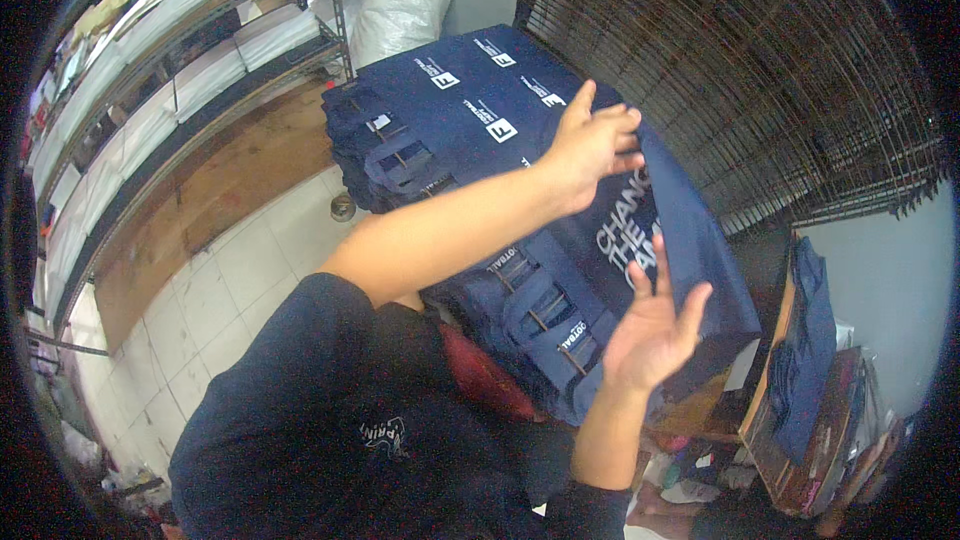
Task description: The person repeatedly picks up blue tote bags from a wooden table and places them into a wire mesh cart. The person handles the bags one at a time, stacking them neatly inside the cart. A coworker is visible in the background also handling similar bags.
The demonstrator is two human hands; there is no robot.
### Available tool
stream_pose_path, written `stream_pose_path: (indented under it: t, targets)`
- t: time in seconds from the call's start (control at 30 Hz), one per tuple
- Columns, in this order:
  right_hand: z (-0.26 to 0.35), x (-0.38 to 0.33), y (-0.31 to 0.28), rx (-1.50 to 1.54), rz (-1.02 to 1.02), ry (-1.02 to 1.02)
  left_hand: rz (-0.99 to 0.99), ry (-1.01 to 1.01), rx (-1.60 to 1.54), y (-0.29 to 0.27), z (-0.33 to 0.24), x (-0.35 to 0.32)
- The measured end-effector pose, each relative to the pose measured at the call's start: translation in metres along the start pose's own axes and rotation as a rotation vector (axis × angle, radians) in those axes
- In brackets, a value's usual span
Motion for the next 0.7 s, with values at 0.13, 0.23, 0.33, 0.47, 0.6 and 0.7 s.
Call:
stream_pose_path:
  t: [0.13,0.23,0.33,0.47,0.6,0.7]
  targets:
    - [-0.048,0.021,0.046,0.088,-0.002,0.076,-0.106,0.158,0.082,-0.027,-0.061,0.049]
    - [-0.084,0.031,0.073,0.203,0.032,0.157,-0.105,0.415,0.16,-0.036,-0.132,0.063]
    - [-0.132,0.032,0.092,0.169,-0.073,0.257,0.064,0.724,0.342,-0.058,-0.215,0.041]
    - [-0.225,0.02,0.119,0.043,-0.068,0.432,-0.264,0.81,0.553,-0.161,-0.256,-0.004]
    - [-0.339,-0.009,0.131,-0.164,0.063,0.622,-0.607,0.669,0.676,-0.323,-0.243,-0.011]
    - [-0.406,-0.041,0.127,-0.371,0.105,0.807,-0.765,0.461,0.744,-0.449,-0.211,0.0]
Point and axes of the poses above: each hand's wrist, its own x-axis towards the middle knuckle, its own y-axis out of the palm, z = x × y, the point moved 9 cm from there along x, towards the middle knuckle, and after that the axes turned 3 degrees about -y, right-handed, at the moved point
